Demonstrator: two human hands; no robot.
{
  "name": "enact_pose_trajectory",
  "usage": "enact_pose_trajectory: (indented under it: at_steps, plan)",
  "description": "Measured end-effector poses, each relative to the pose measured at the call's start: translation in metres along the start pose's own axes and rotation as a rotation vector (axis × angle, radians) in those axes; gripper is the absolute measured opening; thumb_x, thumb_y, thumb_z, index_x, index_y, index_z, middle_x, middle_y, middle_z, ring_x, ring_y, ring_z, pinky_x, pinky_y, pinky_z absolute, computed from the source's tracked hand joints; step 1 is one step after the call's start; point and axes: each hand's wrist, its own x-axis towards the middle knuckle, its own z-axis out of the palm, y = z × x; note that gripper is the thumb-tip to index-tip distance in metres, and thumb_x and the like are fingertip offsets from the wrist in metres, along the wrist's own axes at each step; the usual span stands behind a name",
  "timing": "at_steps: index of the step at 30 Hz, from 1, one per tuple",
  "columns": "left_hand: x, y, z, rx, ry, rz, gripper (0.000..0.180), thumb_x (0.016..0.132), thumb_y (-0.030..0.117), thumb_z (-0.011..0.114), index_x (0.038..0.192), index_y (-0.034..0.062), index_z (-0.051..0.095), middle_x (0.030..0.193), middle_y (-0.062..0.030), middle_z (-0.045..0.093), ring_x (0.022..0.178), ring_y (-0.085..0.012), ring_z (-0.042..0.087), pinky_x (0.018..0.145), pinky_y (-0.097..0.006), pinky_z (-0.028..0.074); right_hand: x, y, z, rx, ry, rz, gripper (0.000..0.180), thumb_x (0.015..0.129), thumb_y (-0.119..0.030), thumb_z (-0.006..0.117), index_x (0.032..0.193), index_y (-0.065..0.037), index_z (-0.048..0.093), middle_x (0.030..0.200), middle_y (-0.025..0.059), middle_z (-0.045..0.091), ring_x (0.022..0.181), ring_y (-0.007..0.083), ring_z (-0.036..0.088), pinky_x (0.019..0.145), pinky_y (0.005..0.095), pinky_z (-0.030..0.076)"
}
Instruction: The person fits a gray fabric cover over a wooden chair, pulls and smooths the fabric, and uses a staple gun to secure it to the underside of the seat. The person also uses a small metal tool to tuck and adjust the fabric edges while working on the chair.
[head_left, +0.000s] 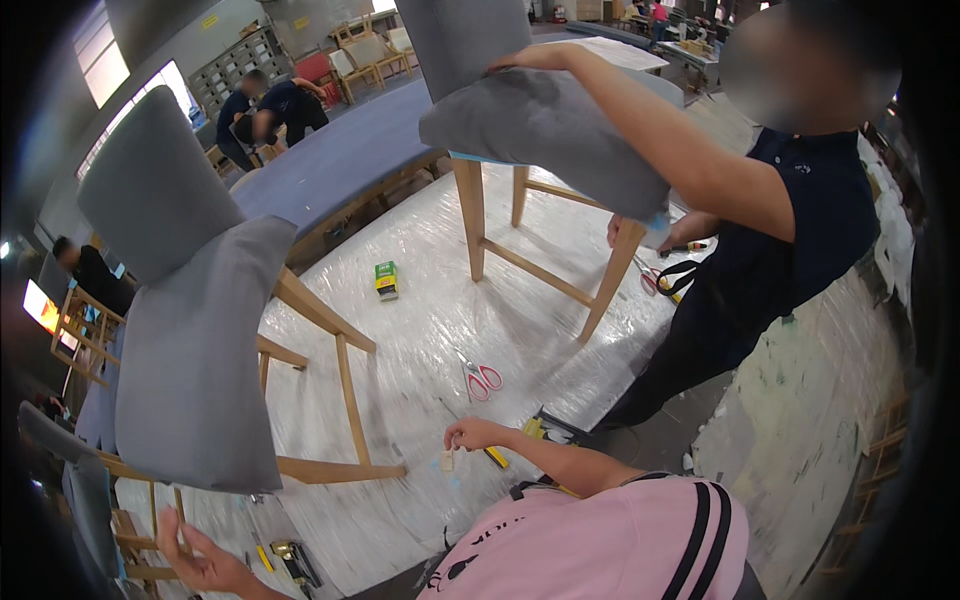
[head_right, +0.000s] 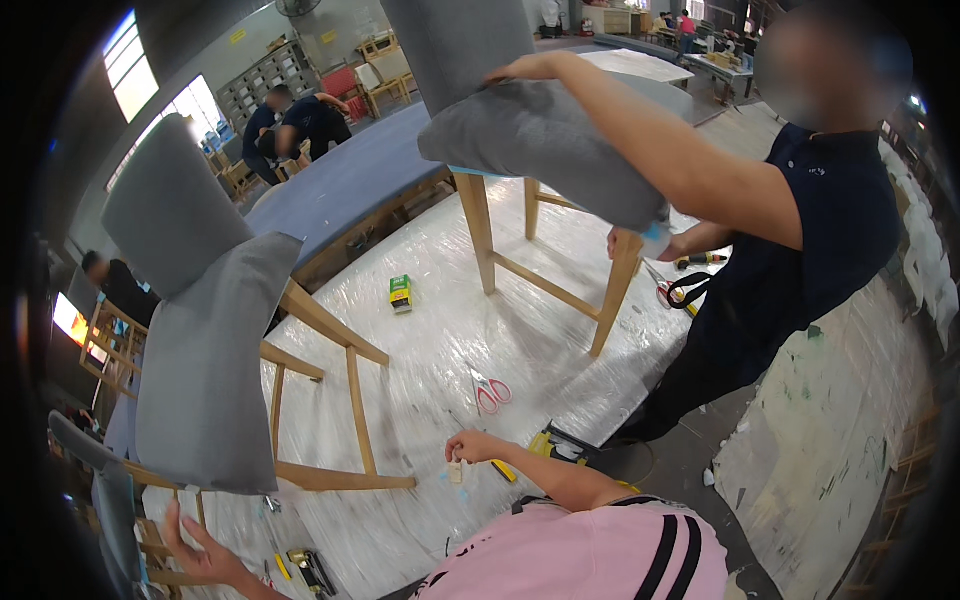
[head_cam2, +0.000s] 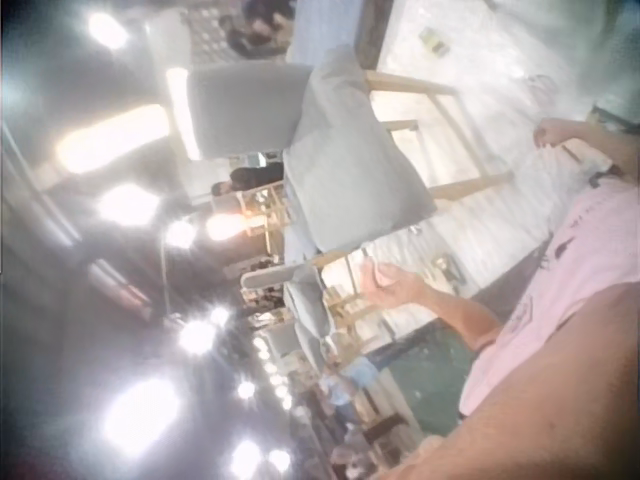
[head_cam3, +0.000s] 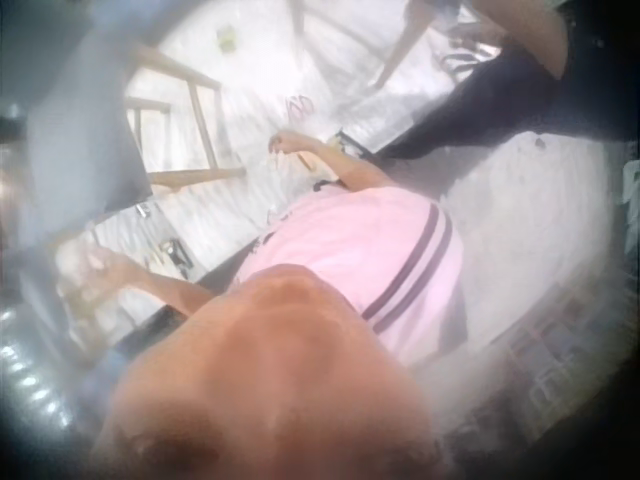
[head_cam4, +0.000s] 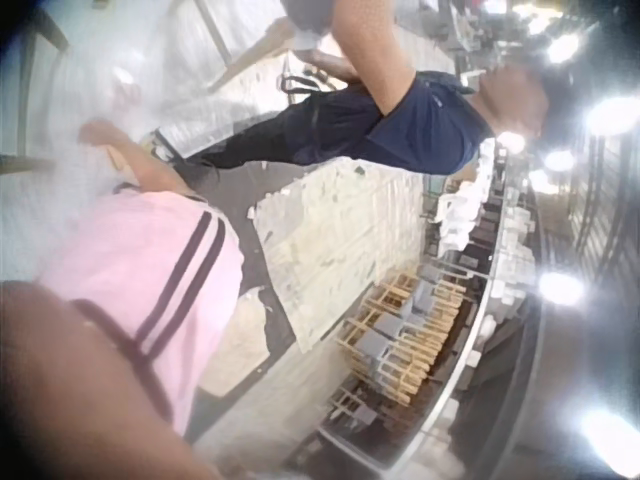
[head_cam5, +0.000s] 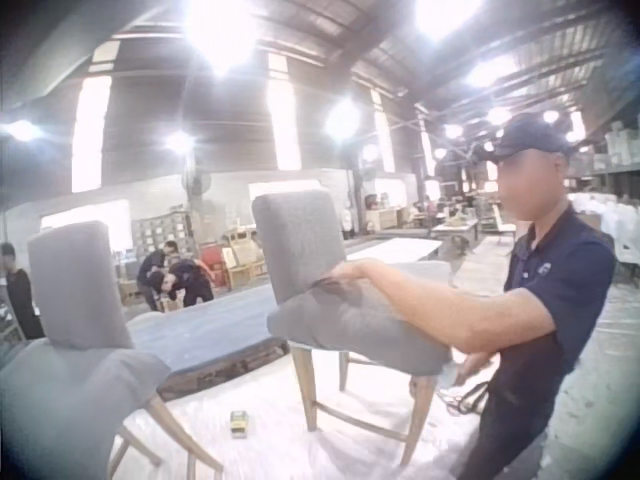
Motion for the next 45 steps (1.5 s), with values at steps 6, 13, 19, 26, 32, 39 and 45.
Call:
enact_pose_trajectory:
  at_steps: [6, 13, 19, 26, 32, 39, 45]
  plan:
    - [0.082, 0.072, 0.062, 0.355, -0.627, 0.315, 0.048, 0.087, 0.015, 0.065, 0.133, 0.0039, 0.057, 0.149, -0.0223, 0.046, 0.14, -0.0425, 0.04, 0.119, -0.054, 0.027, -0.028, 0.006, 0.007, 0.076, 0.032, 0.072, 0.028, 0.085, -0.018, 0.055, 0.106, -0.008, 0.072, 0.091, 0.0045, 0.071, 0.068, 0.0128, 0.063, 0.061, 0.0294, 0.053]
    - [0.085, 0.064, 0.083, 0.333, -0.874, 0.182, 0.071, 0.087, 0.02, 0.066, 0.152, 0.0079, 0.041, 0.158, -0.0231, 0.034, 0.145, -0.0423, 0.033, 0.122, -0.051, 0.023, -0.049, 0.044, 0.033, 0.214, 0.018, 0.187, 0.029, 0.087, -0.022, 0.058, 0.109, -0.008, 0.071, 0.092, 0.0024, 0.071, 0.068, 0.0113, 0.063, 0.061, 0.0278, 0.054]
    - [0.061, 0.113, 0.084, 0.711, -0.968, 0.242, 0.072, 0.081, 0.032, 0.078, 0.145, 0.0143, 0.052, 0.163, -0.0241, 0.024, 0.145, -0.0476, 0.028, 0.119, -0.058, 0.024, -0.049, 0.02, 0.03, 0.162, -0.007, 0.174, 0.029, 0.087, -0.021, 0.059, 0.111, -0.008, 0.07, 0.093, 0.0027, 0.071, 0.069, 0.0113, 0.063, 0.061, 0.0278, 0.054]
    - [0.037, 0.093, 0.106, 0.81, -0.874, 0.518, 0.054, 0.079, 0.024, 0.075, 0.13, 0.0139, 0.064, 0.162, -0.0227, 0.027, 0.143, -0.0512, 0.03, 0.113, -0.068, 0.025, -0.002, -0.007, 0.019, 0.277, 0.032, 0.163, 0.025, 0.092, -0.016, 0.06, 0.112, -0.007, 0.071, 0.091, 0.004, 0.071, 0.069, 0.0097, 0.062, 0.064, 0.0267, 0.054]
    - [0.04, 0.099, 0.108, 0.762, -0.817, 0.535, 0.031, 0.074, 0.023, 0.08, 0.095, 0.0063, 0.064, 0.16, -0.0205, 0.032, 0.139, -0.0507, 0.036, 0.108, -0.067, 0.033, 0.045, -0.103, 0.006, 0.401, 0.111, -0.137, 0.027, 0.096, -0.022, 0.066, 0.114, -0.002, 0.073, 0.088, 0.0029, 0.071, 0.065, 0.0092, 0.061, 0.065, 0.0286, 0.054]
    - [0.051, 0.096, 0.092, 0.597, -0.753, 0.487, 0.017, 0.085, 0.017, 0.072, 0.084, 0.0021, 0.064, 0.153, -0.0201, 0.044, 0.132, -0.0446, 0.048, 0.104, -0.053, 0.041, 0.032, -0.261, 0.013, 0.695, 0.051, -0.493, 0.028, 0.099, -0.023, 0.065, 0.117, -0.002, 0.07, 0.095, 0.0042, 0.072, 0.077, 0.0078, 0.061, 0.074, 0.0254, 0.053]
    - [0.065, 0.102, 0.089, 0.39, -0.771, 0.195, 0.014, 0.087, 0.016, 0.071, 0.087, 0.0026, 0.066, 0.15, -0.0212, 0.047, 0.132, -0.0405, 0.049, 0.104, -0.046, 0.041, 0.052, -0.32, 0.037, 0.626, -0.073, -0.694, 0.022, 0.095, -0.02, 0.067, 0.106, -0.001, 0.072, 0.091, 0.0038, 0.072, 0.074, 0.0075, 0.061, 0.069, 0.0247, 0.051]
